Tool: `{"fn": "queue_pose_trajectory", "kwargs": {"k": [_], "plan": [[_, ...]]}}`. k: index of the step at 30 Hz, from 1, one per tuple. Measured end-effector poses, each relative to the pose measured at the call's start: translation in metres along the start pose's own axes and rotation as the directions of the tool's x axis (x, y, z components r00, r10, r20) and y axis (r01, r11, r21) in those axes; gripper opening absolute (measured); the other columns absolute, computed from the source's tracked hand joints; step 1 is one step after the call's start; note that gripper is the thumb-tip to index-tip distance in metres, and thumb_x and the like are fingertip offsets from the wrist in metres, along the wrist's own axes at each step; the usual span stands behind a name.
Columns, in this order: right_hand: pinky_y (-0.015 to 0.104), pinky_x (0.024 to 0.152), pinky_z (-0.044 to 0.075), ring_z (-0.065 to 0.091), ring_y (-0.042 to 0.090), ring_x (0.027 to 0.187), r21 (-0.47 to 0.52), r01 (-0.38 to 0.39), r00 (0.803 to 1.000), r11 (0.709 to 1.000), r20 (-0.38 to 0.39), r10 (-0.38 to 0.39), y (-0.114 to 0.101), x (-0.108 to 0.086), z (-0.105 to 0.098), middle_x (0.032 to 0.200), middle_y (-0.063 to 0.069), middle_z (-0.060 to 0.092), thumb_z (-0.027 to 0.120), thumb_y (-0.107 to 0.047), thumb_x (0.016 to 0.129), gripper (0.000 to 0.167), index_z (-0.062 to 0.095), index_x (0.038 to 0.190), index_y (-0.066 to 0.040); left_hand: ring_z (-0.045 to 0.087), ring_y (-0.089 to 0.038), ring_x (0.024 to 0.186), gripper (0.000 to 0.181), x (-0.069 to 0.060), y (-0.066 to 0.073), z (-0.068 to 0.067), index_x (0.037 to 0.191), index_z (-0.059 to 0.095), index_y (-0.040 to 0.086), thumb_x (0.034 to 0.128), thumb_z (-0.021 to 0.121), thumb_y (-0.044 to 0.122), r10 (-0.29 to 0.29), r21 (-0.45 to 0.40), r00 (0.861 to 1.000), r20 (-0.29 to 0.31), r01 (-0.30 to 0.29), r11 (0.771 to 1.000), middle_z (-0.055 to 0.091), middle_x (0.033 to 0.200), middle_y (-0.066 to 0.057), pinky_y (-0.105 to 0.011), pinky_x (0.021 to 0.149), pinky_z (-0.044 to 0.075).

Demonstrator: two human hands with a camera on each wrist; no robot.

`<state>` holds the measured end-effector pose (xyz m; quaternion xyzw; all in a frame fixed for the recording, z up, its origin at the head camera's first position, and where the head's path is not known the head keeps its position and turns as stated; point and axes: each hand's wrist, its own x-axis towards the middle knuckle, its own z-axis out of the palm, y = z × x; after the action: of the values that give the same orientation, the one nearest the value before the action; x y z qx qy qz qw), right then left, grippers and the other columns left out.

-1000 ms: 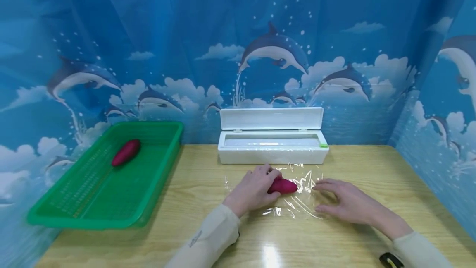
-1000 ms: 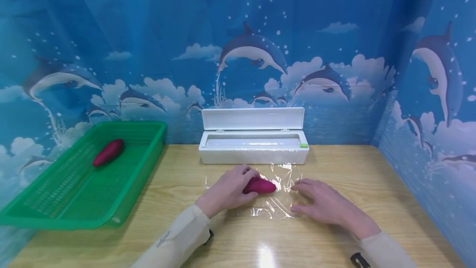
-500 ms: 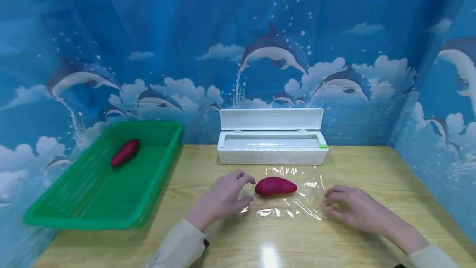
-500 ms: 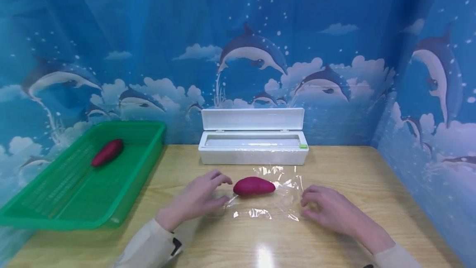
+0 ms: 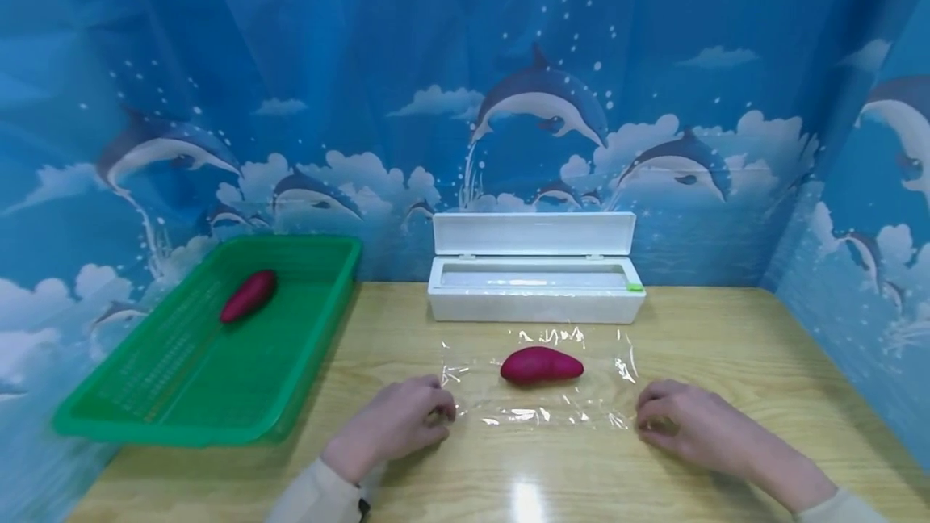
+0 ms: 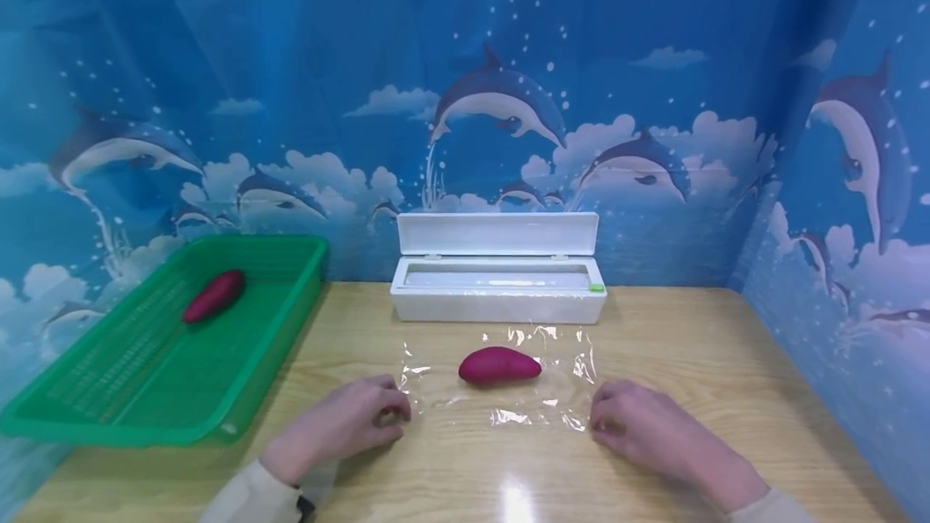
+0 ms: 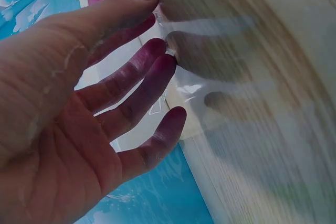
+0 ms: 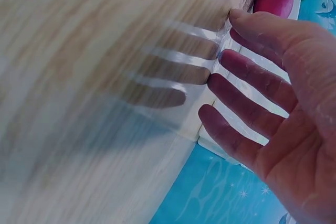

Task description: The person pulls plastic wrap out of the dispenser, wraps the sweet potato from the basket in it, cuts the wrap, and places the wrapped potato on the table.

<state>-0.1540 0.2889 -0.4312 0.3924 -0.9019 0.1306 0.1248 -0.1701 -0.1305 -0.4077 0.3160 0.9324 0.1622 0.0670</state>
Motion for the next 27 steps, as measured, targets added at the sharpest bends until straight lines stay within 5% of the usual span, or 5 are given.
{"fn": "queue_pose_trajectory", "kwargs": {"k": [5,14,20,27], "plan": [[0.031,0.069,0.060,0.068,0.011,0.084,-0.047,-0.001,1.000,0.999,-0.030,-0.001,-0.001,-0.003,0.004,0.095,-0.008,0.071,0.088,-0.011,0.069,0.026,0.075,0.083,-0.030,0.058,-0.003,0.075,0.008,0.002,-0.001,0.002,0.095,0.077,0.016,0.0873,0.078,0.015,0.053,0.043,0.998,-0.035,-0.052,0.998,0.066,0.089,0.004,-0.020,0.070,0.054],[0.024,0.062,0.054,0.055,-0.007,0.076,0.037,-0.105,0.994,0.994,-0.022,0.106,-0.004,0.000,0.000,0.083,-0.019,0.065,0.079,-0.002,0.078,0.027,0.066,0.087,-0.024,0.061,-0.007,0.077,0.003,0.004,-0.002,0.005,0.092,0.072,0.012,0.0902,0.075,0.013,0.054,0.092,0.997,-0.058,-0.048,0.995,0.066,0.089,0.003,-0.022,0.070,0.055],[0.023,0.064,0.058,0.062,-0.004,0.077,0.114,-0.157,0.988,0.981,0.006,0.157,-0.004,0.001,-0.005,0.085,-0.011,0.071,0.073,0.000,0.084,0.022,0.067,0.093,-0.018,0.060,-0.005,0.079,0.004,0.003,-0.005,0.006,0.093,0.069,0.012,0.0928,0.072,0.014,0.023,0.015,0.998,-0.054,-0.022,1.000,0.066,0.090,0.005,-0.024,0.072,0.055],[0.026,0.067,0.061,0.073,0.009,0.083,0.169,-0.194,0.980,0.966,-0.012,0.199,-0.003,0.004,-0.010,0.089,-0.004,0.076,0.071,-0.002,0.090,0.018,0.065,0.098,-0.017,0.053,-0.001,0.080,0.026,0.001,-0.007,0.005,0.109,0.071,0.014,0.0867,0.079,0.024,-0.039,-0.038,0.999,0.005,0.039,0.999,0.063,0.094,0.007,-0.023,0.074,0.053]]}}
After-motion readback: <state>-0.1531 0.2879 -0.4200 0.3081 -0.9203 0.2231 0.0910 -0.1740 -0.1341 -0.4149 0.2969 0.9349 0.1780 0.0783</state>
